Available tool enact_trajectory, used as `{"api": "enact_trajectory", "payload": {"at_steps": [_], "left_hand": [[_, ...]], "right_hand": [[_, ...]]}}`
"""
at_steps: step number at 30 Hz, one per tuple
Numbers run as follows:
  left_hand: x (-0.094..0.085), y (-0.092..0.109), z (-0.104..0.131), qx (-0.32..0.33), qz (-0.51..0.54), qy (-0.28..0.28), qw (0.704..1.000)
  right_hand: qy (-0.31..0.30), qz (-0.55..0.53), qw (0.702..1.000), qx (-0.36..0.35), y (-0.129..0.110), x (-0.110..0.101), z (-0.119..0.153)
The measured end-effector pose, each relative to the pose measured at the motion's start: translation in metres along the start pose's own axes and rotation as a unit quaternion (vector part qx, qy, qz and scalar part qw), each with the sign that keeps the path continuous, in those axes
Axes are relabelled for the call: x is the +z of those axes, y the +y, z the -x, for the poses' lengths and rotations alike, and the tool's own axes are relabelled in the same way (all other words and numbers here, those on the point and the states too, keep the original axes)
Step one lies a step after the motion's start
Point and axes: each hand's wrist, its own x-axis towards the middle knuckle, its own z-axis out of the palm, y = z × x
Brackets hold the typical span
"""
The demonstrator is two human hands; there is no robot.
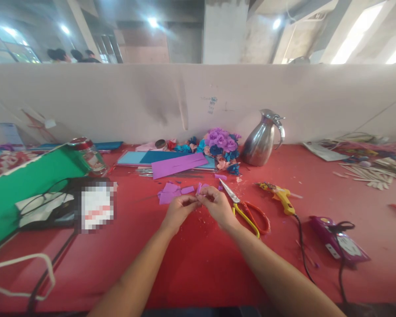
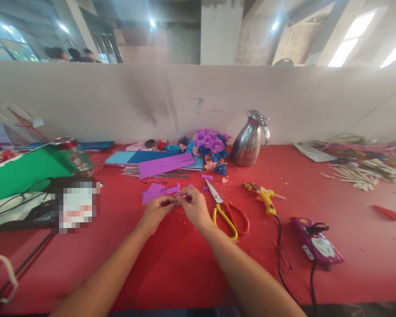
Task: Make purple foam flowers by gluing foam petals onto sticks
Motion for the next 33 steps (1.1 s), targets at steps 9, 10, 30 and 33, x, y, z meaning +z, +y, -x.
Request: {"api": "enact_trajectory", "payload": {"at_steps": [9, 10, 30, 33], "left_hand": [[-0.014, -0.002, -0.007, 0.064, 0.027, 0.144, 0.987], [-0.015, -0.002, -0.008, 0.073, 0.026, 0.152, 0.985], [-0.021, -0.019, -0.02, 0.105, -0.071, 0.142, 0.982], [-0.019, -0.019, -0.018, 0.098, -0.063, 0.14, 0.983]], "right_hand": [[0.22, -0.065, 0.973, -0.024, -0.011, -0.027, -0.014], [0.229, -0.061, 0.971, -0.031, -0.009, -0.03, -0.016], [-0.057, 0.569, 0.82, -0.036, 0.019, -0.007, -0.029], [-0.056, 0.585, 0.808, -0.035, 0.02, -0.007, -0.028]]}}
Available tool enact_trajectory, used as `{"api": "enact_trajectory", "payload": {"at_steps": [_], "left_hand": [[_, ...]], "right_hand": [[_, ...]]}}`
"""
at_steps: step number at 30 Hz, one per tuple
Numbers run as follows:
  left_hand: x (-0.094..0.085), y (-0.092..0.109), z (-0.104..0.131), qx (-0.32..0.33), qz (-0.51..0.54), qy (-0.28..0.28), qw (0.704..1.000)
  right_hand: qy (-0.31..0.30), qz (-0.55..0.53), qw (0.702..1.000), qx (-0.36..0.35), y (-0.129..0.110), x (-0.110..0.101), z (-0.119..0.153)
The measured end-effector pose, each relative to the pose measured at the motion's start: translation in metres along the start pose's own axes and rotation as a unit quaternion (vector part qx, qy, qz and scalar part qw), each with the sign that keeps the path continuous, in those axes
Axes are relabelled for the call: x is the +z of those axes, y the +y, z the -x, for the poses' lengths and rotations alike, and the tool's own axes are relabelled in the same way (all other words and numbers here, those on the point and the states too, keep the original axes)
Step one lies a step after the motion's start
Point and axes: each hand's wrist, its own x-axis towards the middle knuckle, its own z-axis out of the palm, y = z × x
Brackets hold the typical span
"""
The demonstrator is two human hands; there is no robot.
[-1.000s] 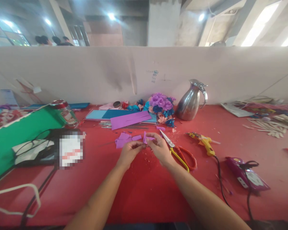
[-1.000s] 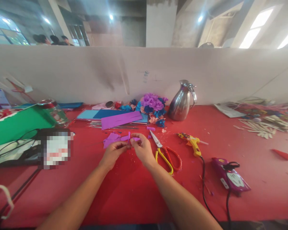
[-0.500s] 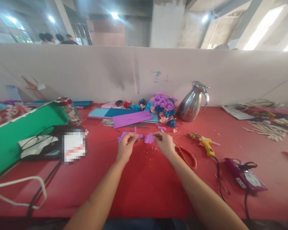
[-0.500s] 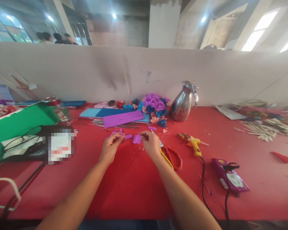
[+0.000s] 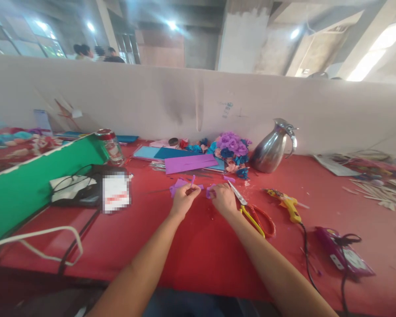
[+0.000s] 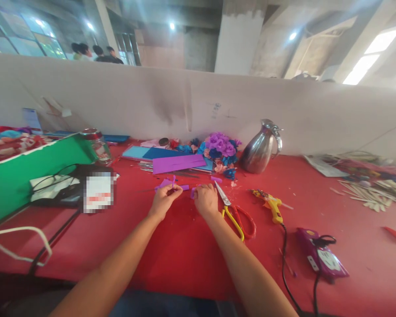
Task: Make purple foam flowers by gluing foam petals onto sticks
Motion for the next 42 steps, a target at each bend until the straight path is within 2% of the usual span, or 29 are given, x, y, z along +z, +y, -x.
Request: {"api": "enact_trajectory", "payload": {"at_steps": [4, 6, 9, 12, 14, 19, 23, 25, 28, 30, 32, 39, 42], "left_hand": [[0.007, 0.006, 0.002, -0.022, 0.032, 0.016, 0.999], [0.014, 0.01, 0.002, -0.069, 0.058, 0.028, 0.995], [0.029, 0.018, -0.001, -0.151, 0.102, 0.001, 0.983], [0.045, 0.022, -0.005, -0.151, 0.12, 0.013, 0.981], [0.054, 0.02, -0.007, -0.144, 0.139, 0.014, 0.98], [0.056, 0.006, -0.006, -0.121, 0.195, -0.03, 0.973], [0.049, 0.004, -0.005, -0.124, 0.212, -0.031, 0.969], [0.048, 0.007, -0.005, -0.127, 0.21, -0.032, 0.969], [0.047, 0.012, -0.004, -0.136, 0.197, -0.049, 0.97], [0.046, 0.013, -0.004, -0.146, 0.191, -0.051, 0.969], [0.046, 0.013, -0.003, -0.153, 0.186, -0.047, 0.97], [0.044, 0.009, -0.005, -0.147, 0.182, -0.059, 0.97], [0.043, 0.009, -0.006, -0.14, 0.187, -0.043, 0.971]], "right_hand": [[0.013, -0.001, 1.0, -0.011, 0.002, 0.007, 0.002], [0.038, -0.012, 0.999, -0.027, 0.005, 0.013, 0.003], [0.102, -0.061, 0.992, -0.049, 0.011, 0.019, 0.003], [0.171, -0.146, 0.973, -0.045, 0.018, 0.021, 0.002], [0.191, -0.206, 0.959, -0.041, 0.022, 0.02, 0.002], [0.176, -0.286, 0.942, -0.014, 0.022, 0.02, 0.005], [0.159, -0.336, 0.928, 0.003, 0.013, 0.018, 0.008], [0.145, -0.399, 0.905, 0.025, 0.01, 0.017, 0.008], [0.126, -0.512, 0.847, 0.063, 0.01, 0.016, 0.008], [0.136, -0.554, 0.817, 0.084, 0.012, 0.015, 0.007], [0.152, -0.571, 0.801, 0.099, 0.014, 0.015, 0.006], [0.142, -0.598, 0.781, 0.111, 0.015, 0.011, 0.005], [0.118, -0.614, 0.771, 0.119, 0.011, 0.007, 0.006]]}}
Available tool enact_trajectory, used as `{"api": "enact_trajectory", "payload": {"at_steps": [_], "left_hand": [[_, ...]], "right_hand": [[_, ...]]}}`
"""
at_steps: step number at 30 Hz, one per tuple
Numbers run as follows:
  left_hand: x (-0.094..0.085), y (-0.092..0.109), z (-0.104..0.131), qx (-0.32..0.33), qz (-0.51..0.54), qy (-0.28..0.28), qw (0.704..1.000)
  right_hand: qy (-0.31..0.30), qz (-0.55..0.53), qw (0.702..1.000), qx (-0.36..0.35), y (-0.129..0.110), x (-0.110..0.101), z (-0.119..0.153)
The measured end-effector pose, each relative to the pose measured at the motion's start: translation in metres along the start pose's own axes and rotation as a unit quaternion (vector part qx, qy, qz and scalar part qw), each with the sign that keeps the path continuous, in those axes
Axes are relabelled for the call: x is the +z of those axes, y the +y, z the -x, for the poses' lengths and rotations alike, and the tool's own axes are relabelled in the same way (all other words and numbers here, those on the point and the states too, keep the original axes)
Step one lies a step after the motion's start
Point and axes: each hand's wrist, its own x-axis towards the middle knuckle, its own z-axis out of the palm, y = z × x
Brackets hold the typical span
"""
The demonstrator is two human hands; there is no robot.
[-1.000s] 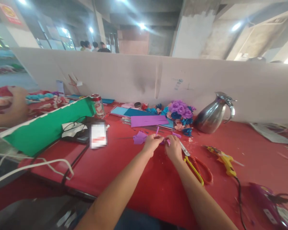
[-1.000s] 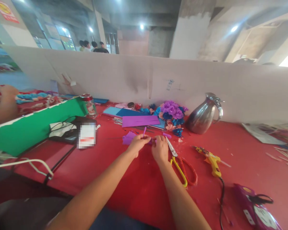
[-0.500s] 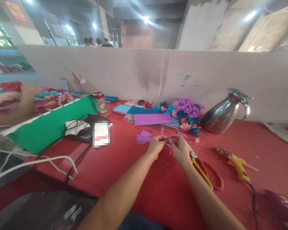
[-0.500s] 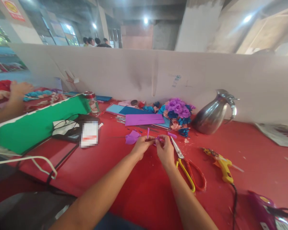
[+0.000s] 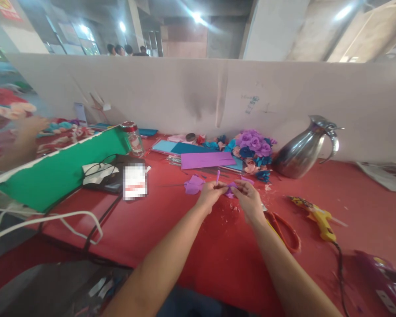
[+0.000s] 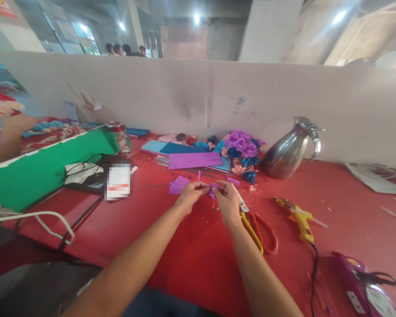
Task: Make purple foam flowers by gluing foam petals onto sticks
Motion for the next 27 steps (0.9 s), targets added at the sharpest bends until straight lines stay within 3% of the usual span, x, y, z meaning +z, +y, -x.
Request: {"api": "enact_trajectory", "payload": {"at_steps": [7, 27], "left_hand": [[-0.004, -0.001, -0.005, -0.007, -0.009, 0.029, 1.0], [-0.007, 0.005, -0.01, -0.004, -0.075, 0.024, 0.997]], "right_hand": [[-0.028, -0.041, 0.996, 0.071, -0.007, 0.0, -0.001], [-0.018, -0.057, 0.994, 0.097, -0.022, 0.007, -0.002]]}}
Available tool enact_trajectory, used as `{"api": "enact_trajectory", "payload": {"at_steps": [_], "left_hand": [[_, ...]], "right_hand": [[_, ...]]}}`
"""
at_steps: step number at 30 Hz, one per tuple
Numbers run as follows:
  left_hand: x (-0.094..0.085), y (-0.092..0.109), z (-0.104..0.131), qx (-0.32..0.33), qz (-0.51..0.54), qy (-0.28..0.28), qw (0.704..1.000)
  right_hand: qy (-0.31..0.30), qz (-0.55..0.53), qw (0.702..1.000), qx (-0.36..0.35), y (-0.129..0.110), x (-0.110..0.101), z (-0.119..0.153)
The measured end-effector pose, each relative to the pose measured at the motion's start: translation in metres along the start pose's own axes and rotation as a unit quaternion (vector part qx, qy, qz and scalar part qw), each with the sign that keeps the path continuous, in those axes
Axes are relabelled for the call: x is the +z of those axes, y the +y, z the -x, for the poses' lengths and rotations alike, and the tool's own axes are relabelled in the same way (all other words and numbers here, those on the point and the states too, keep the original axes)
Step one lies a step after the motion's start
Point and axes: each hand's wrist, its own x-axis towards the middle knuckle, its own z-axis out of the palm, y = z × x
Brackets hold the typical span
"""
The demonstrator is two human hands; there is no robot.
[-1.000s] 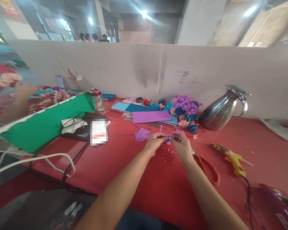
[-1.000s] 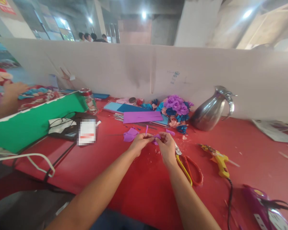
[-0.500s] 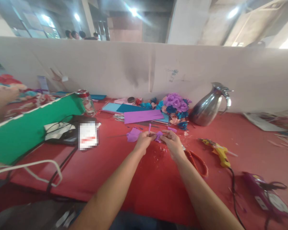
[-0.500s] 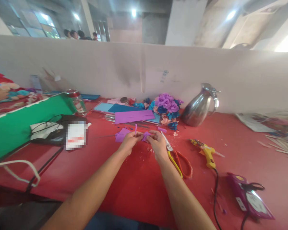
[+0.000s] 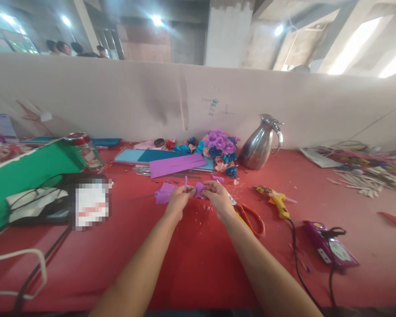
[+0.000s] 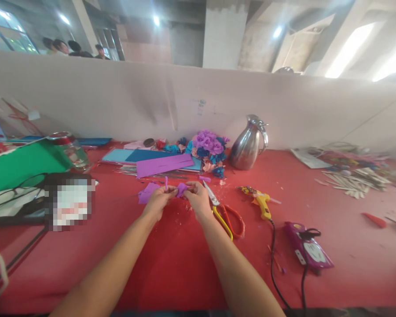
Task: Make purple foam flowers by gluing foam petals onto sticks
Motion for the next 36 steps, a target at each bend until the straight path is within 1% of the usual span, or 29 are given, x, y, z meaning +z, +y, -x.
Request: {"api": "enact_trajectory", "payload": {"at_steps": [3, 8, 10, 16, 19, 22, 23, 25, 27, 29, 33, 36], "left_hand": [[0.0, 0.0, -0.001, 0.002, -0.011, 0.006, 1.0], [-0.002, 0.002, -0.001, 0.004, -0.03, 0.06, 0.998], [-0.003, 0.003, -0.001, 0.0, -0.034, 0.072, 0.997], [-0.003, 0.006, -0.001, -0.008, -0.023, 0.086, 0.996], [-0.003, 0.006, -0.001, -0.006, -0.025, 0.083, 0.996], [-0.004, 0.006, -0.001, -0.004, -0.033, 0.079, 0.996], [-0.004, 0.006, -0.001, -0.006, -0.036, 0.078, 0.996], [-0.004, 0.005, -0.001, -0.01, -0.041, 0.073, 0.996], [-0.003, 0.003, -0.001, -0.013, -0.046, 0.066, 0.997], [-0.003, 0.001, -0.002, -0.01, -0.051, 0.059, 0.997], [-0.003, -0.001, -0.003, 0.0, -0.063, 0.066, 0.996], [-0.004, 0.001, -0.002, -0.004, -0.071, 0.098, 0.993]], "right_hand": [[0.003, 0.003, 1.0, -0.004, 0.002, -0.002, -0.002], [0.016, 0.035, 0.999, -0.027, 0.012, -0.007, -0.009], [0.025, 0.061, 0.997, -0.034, 0.018, -0.009, -0.013], [0.054, 0.192, 0.978, -0.063, 0.032, -0.016, -0.024], [0.069, 0.219, 0.971, -0.072, 0.03, -0.018, -0.025], [0.091, 0.265, 0.954, -0.103, 0.024, -0.018, -0.021], [0.087, 0.27, 0.952, -0.112, 0.023, -0.017, -0.02], [0.06, 0.244, 0.961, -0.112, 0.022, -0.014, -0.018], [0.024, 0.197, 0.976, -0.093, 0.025, -0.01, -0.017], [0.007, 0.181, 0.98, -0.079, 0.028, -0.008, -0.018], [0.018, 0.208, 0.975, -0.075, 0.031, -0.008, -0.02], [0.039, 0.245, 0.965, -0.081, 0.03, -0.012, -0.021]]}}
